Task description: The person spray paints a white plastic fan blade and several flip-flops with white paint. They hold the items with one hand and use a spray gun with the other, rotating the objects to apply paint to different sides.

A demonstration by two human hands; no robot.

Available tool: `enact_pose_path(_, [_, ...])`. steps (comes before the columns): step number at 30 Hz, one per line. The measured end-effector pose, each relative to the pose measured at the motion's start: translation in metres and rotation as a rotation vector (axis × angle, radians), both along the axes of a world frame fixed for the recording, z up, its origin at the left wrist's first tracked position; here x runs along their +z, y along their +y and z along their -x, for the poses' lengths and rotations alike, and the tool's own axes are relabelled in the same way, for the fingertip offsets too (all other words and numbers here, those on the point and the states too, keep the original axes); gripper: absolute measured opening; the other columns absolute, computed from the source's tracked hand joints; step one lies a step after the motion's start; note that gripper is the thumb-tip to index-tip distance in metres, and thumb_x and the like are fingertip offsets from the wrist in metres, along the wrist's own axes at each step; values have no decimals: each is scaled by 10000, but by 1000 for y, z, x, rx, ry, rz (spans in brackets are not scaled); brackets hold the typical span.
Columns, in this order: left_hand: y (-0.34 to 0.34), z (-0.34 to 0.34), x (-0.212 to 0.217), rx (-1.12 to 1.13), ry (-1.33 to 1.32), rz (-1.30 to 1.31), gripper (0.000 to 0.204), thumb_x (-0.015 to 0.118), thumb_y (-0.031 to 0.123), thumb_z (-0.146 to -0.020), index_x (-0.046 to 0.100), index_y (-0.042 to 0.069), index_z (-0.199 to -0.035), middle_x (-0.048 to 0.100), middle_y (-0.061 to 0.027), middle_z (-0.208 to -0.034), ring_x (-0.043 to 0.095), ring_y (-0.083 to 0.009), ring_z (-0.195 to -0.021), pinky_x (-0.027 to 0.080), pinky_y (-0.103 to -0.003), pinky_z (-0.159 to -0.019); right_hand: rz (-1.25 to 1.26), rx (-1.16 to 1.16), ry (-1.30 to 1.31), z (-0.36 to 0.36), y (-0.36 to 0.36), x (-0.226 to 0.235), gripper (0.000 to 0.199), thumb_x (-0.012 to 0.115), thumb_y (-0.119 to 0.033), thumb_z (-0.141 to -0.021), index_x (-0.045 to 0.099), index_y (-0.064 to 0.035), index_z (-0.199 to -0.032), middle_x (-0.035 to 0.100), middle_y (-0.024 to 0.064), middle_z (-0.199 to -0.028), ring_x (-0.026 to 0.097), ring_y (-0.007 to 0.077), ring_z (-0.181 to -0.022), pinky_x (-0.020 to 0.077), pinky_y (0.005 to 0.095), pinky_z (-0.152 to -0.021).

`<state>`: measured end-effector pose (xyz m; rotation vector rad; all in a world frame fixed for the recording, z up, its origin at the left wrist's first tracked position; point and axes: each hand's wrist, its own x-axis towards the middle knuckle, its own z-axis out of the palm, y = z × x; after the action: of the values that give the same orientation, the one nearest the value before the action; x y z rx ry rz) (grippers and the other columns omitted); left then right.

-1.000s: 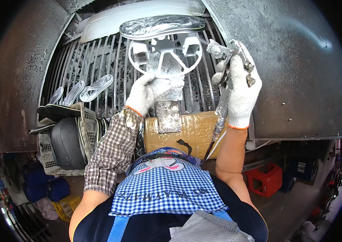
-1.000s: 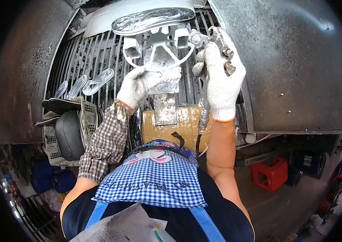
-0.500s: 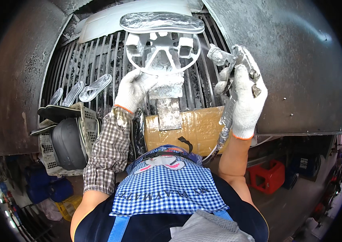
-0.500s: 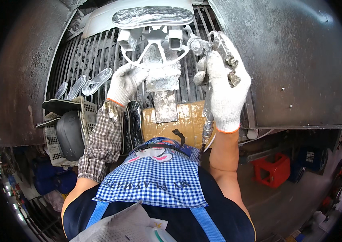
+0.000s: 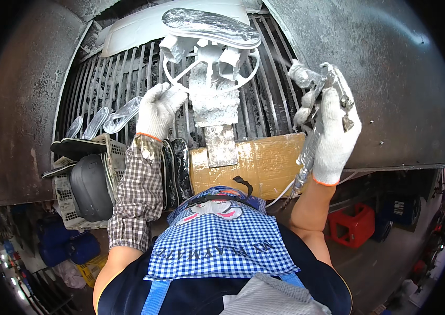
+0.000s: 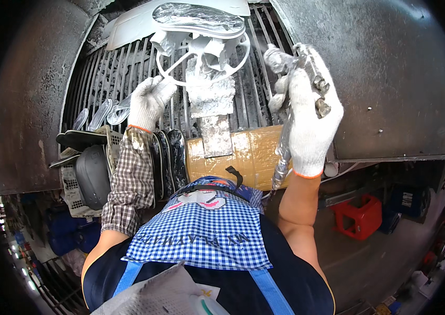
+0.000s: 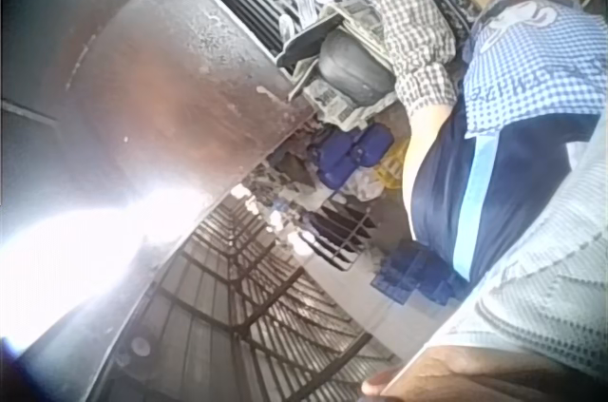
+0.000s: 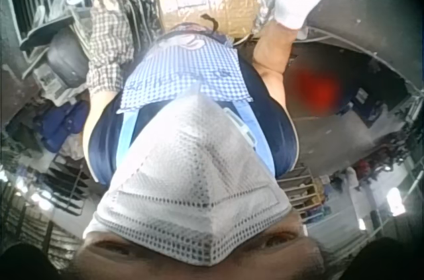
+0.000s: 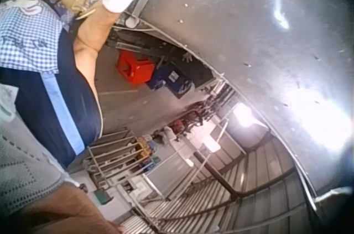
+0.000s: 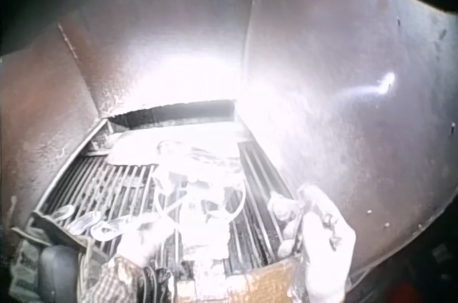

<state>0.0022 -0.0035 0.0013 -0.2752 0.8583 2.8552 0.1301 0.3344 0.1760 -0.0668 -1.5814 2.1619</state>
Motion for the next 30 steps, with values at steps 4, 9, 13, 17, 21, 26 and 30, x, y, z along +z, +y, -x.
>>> enact_pose_path(4, [8,-3,-1,67,35,-34,169,654,120,-935,636,-40,-989,691,-291,-1167,682,-443,-1116,574,-575,-997,22,68,-2,-9,2,-1,408,587,-96,-1057,557,35,-1441,721,83,-941,618,77,-698,525,230,-615])
enact_pose_path(9, [48,-22,4,-36,-26,34,129,612,153,-956,640,29,-940,711,-247,-1128,697,-409,-1076,598,-543,-950,-54,59,13,-7,7,-6,396,585,-100,-1056,571,41,-1426,717,76,-939,621,79,-705,525,228,-626])
enact_pose_path(13, [80,-40,10,-97,-129,-5,214,641,205,-939,665,-6,-969,689,-291,-1159,672,-449,-1136,552,-562,-1030,3,49,-25,-11,0,0,397,583,-98,-1062,567,38,-1434,712,75,-938,621,74,-708,528,223,-630])
enact_pose_path(17, [78,-36,7,-80,-83,-60,247,654,207,-935,665,-33,-995,666,-319,-1195,655,-468,-1159,535,-570,-1055,-36,99,-13,-12,4,-1,397,588,-101,-1061,572,28,-1435,705,61,-919,630,78,-705,528,225,-624])
enact_pose_path(21, [69,-36,16,-58,-75,-49,283,665,207,-933,655,-61,-1026,638,-348,-1226,640,-480,-1177,530,-579,-1060,-5,101,-35,-12,5,-5,388,586,-101,-1060,586,18,-1430,704,55,-909,626,75,-696,525,224,-625])
enact_pose_path(26, [44,-29,6,-28,-57,-38,310,672,238,-944,650,-55,-1043,640,-333,-1242,628,-480,-1193,518,-601,-1061,-81,202,-49,-9,8,-11,393,586,-100,-1059,581,20,-1433,709,63,-911,632,82,-701,526,233,-620])
enact_pose_path(30, [35,-24,11,-26,-43,-20,447,665,309,-965,570,-57,-1204,587,-336,-1348,582,-491,-1264,490,-641,-1074,2,183,2,-2,4,-17,413,612,-109,-1054,569,38,-1438,726,80,-958,655,91,-732,541,231,-644])
